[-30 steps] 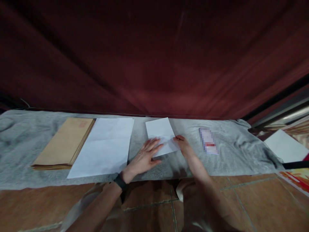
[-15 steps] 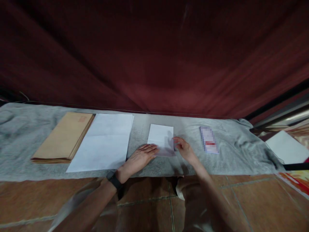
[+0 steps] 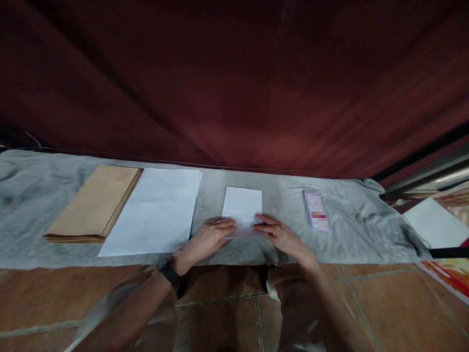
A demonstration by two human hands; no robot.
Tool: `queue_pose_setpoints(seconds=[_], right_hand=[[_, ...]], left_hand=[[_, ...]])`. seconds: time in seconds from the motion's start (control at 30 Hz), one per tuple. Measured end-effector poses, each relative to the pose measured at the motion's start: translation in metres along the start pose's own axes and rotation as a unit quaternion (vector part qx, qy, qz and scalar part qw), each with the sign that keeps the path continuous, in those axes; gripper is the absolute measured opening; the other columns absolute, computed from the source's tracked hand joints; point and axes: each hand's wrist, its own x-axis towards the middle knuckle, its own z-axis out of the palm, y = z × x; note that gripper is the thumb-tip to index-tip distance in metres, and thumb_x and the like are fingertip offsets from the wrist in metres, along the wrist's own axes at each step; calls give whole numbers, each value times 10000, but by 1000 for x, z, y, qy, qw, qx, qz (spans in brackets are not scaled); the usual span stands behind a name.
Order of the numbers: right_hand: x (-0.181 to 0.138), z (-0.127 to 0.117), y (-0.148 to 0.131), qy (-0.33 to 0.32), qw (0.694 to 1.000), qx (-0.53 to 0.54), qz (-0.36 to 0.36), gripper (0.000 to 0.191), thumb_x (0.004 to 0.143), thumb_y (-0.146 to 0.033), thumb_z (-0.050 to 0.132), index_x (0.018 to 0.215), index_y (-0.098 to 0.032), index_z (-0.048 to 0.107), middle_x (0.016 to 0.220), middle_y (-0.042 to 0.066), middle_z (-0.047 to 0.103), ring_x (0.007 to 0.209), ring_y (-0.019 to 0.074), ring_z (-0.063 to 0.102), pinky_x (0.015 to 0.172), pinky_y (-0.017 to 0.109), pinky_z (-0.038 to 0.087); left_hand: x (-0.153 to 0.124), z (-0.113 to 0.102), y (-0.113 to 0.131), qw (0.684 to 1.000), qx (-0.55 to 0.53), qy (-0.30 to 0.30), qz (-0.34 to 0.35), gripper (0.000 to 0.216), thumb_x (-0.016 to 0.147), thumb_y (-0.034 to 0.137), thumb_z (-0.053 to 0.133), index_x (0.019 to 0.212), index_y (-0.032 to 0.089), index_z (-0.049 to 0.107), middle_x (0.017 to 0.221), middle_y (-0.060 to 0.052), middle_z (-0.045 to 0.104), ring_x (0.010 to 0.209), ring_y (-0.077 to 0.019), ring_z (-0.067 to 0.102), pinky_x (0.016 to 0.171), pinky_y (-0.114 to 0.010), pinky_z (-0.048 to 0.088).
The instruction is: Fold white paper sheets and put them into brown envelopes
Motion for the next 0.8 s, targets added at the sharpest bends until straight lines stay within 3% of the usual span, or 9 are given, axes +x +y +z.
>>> queue_pose_setpoints(seconds=[0.13, 0.37, 0.47, 0.57, 0.67, 0.8], right_hand=[[0, -2, -2, -2, 1000, 6, 0, 468, 880, -45, 610, 1222, -344, 725, 1499, -6, 549, 1400, 234, 504, 1176, 450, 423], [-2, 0, -1, -2, 1000, -13, -6, 624, 828, 8, 521, 1347, -316, 646, 1550, 6, 491, 1418, 197, 479, 1205, 417, 384], [0, -2, 3, 23, 999, 13, 18, 633, 843, 13, 434, 1354, -298, 642, 1491, 2, 561, 1378, 188, 526, 1188, 422, 409], [10, 1, 3, 79, 996, 25, 44, 524, 938, -89, 419, 1391, -272, 610, 1478, 21, 575, 1353, 186, 550, 1158, 401, 443], [26, 12, -6, 106, 994, -14, 20, 457, 998, -217, 458, 1443, -249, 556, 1510, 48, 541, 1398, 184, 496, 1181, 389, 407], [45, 28, -22, 107, 991, -80, 0, 447, 1005, -250, 471, 1444, -223, 547, 1541, 62, 505, 1440, 192, 433, 1201, 395, 357]], left_hand=[[-3, -7, -7, 999, -30, -11, 11, 261, 957, 268, 616, 1188, 280, 736, 1335, -20, 691, 1268, -176, 622, 1128, -356, 463], [-6, -6, -8, 1000, -26, -7, 9, 295, 947, 239, 613, 1214, 296, 725, 1350, -11, 682, 1271, -168, 615, 1125, -350, 464], [-4, -2, -1, 1000, 1, -2, 10, 291, 1008, 285, 516, 1214, 275, 722, 1344, -26, 685, 1267, -175, 619, 1132, -370, 451], [-2, 1, 8, 999, 39, 3, 25, 308, 1022, 283, 483, 1234, 256, 704, 1368, -47, 668, 1293, -196, 600, 1132, -393, 442], [0, 2, 18, 997, 58, 0, 44, 304, 1021, 264, 481, 1247, 250, 685, 1345, -50, 681, 1254, -200, 623, 1094, -382, 466], [1, 12, 38, 994, 102, 11, 38, 319, 1015, 194, 456, 1263, 204, 656, 1259, -88, 714, 1176, -222, 656, 1018, -385, 498]])
